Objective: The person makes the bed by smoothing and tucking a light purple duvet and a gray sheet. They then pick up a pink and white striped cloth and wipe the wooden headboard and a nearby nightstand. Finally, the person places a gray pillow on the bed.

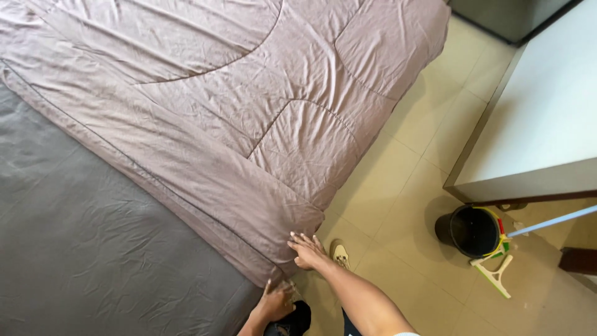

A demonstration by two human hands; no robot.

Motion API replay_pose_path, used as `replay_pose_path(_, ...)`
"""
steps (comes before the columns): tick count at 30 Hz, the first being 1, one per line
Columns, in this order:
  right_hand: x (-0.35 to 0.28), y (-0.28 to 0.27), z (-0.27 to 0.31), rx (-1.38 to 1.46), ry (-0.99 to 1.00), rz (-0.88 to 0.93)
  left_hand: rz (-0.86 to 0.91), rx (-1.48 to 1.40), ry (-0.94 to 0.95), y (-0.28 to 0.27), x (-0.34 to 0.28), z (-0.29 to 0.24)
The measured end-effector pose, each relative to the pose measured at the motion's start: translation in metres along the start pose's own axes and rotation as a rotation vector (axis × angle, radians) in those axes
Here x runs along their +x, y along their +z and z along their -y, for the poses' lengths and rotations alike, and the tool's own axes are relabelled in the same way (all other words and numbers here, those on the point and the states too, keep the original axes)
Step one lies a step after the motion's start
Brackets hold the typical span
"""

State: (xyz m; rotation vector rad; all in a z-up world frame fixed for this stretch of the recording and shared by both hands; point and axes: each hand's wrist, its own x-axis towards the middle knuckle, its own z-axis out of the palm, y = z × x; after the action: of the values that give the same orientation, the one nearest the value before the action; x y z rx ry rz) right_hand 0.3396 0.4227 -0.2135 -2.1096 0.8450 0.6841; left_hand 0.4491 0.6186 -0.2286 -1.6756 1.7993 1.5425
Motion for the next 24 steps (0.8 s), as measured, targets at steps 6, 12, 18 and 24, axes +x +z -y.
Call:
replay_pose_path(6, 0.001, -0.015, 0.005, 0.12, 0.059, -0.233, -0.996, -0.088, -0.082, -0.066, -0.018, 0.03)
replay_pose_path(12, -0.016, 0.003, 0.014, 0.132, 0.28, 0.204, -0.163, 0.25, -0.019, -0.059, -0.029, 0.019)
replay_pose_path(18, -0.053, -0.02, 0.044, 0.291, 0.268, 0.075, -0.292, 0.011, 0.076, -0.082, -0.039, -0.013)
replay_pose_path(24, -0.069, -0.017, 0.045, 0.393, 0.219, -0.054, -0.47, -0.019, 0.115, -0.094, -0.046, -0.016)
